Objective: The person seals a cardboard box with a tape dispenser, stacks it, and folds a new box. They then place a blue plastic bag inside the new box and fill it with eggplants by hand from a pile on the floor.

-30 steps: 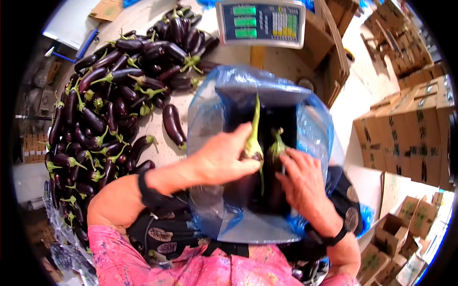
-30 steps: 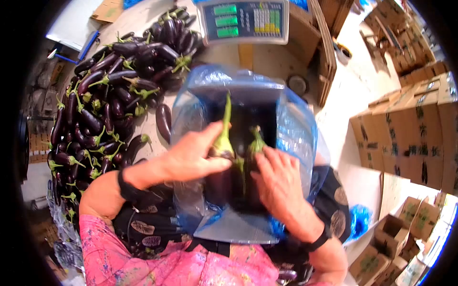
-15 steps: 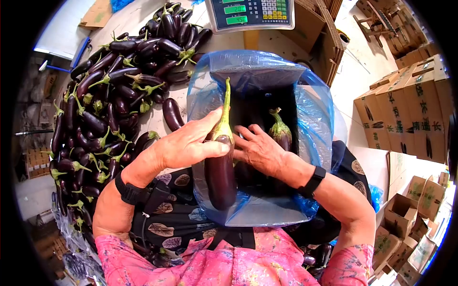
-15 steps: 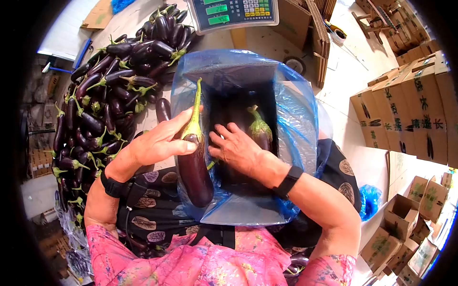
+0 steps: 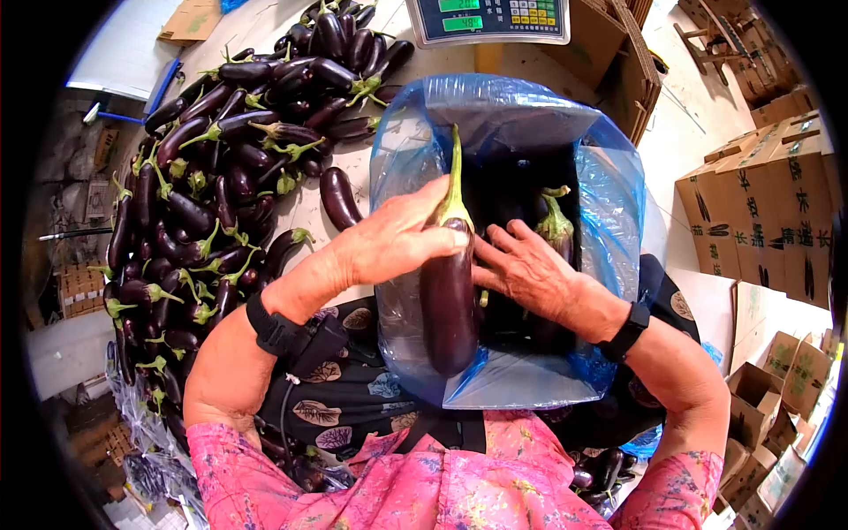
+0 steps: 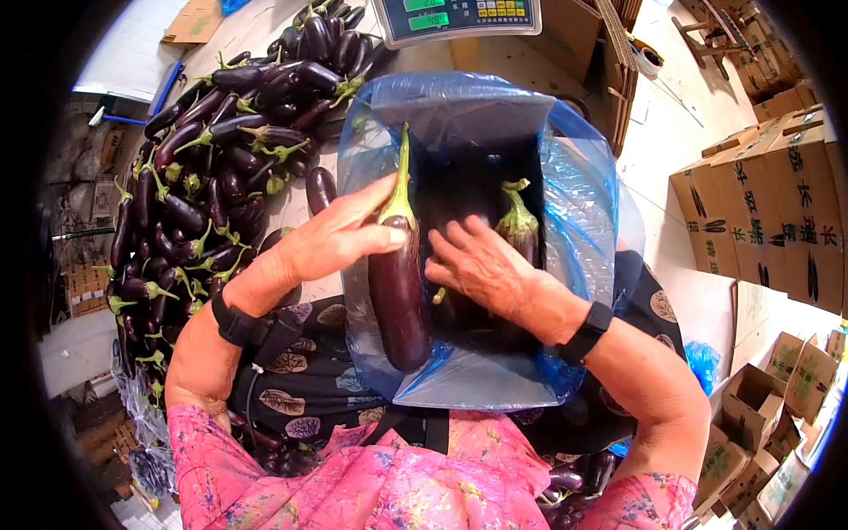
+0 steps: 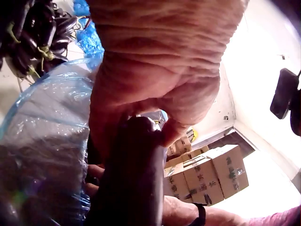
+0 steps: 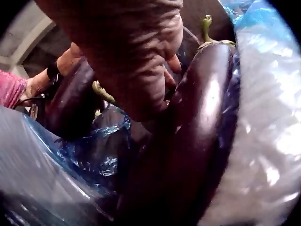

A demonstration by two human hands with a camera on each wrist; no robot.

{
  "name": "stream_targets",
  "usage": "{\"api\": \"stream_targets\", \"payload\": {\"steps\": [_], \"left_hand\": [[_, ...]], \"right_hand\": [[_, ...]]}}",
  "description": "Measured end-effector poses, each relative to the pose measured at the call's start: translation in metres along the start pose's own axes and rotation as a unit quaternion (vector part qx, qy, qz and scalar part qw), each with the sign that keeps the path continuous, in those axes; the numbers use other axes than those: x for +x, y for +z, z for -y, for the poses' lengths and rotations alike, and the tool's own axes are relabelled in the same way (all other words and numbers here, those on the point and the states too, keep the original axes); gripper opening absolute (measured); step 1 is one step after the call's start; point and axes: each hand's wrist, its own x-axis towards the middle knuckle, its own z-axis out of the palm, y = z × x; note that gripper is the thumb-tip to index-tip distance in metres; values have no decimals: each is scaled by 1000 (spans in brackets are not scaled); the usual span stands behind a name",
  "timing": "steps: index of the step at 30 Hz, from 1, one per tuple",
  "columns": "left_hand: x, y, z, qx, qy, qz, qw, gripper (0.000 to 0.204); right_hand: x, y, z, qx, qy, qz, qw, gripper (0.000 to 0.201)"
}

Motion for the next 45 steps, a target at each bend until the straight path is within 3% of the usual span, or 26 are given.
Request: {"api": "stream_targets", "payload": {"steps": [5,6,10,13,17,18,21,24,27,28,31,32,35,39,40,45], "left_hand": [[-3,1,-18,-26,24,-29,999,65],[-9,-5,-28,-35,-17,-14,999,65],[-19,-4,-41,59,74,-103,990,72],[-20,6,-37,29,100,-135,985,77],[-6,12,-9,7,-13,-54,998,78],[-4,19,-3,54,26,-67,996,74],[-3,26,0,52,-7,-12,999,67],[2,33,1,31,-80,-23,996,66],[1,51,-5,320,-101,-57,940,73],[-4,47,0,414,37,-104,904,69],[-2,46,8,381,5,-110,918,65],[-3,52,4,372,46,-144,916,59],[-3,59,12,391,109,-130,905,56],[-2,45,21,382,151,-97,907,52],[0,43,23,386,148,-91,906,50],[8,34,23,422,134,-52,895,45]], "right_hand": [[-7,5,-9,20,2,-13,1000,35],[-8,5,-10,22,8,-11,1000,34],[-11,6,-15,53,10,-13,998,31],[-12,3,-17,72,19,-17,997,29],[-14,8,-18,66,12,-19,998,26],[-14,9,-18,55,11,-17,998,26],[-14,11,-18,74,21,-42,996,26],[-15,13,-20,78,21,-42,996,26],[-16,7,-20,83,28,-19,996,24],[-15,5,-19,84,31,-9,996,24],[-17,5,-20,59,29,-54,996,21],[-18,10,-19,62,27,-65,996,21],[-20,6,-16,74,28,-33,996,22],[-21,11,-4,15,37,-35,999,31],[-19,6,2,5,50,-4,999,42],[-17,-8,2,133,97,28,986,50]]}}
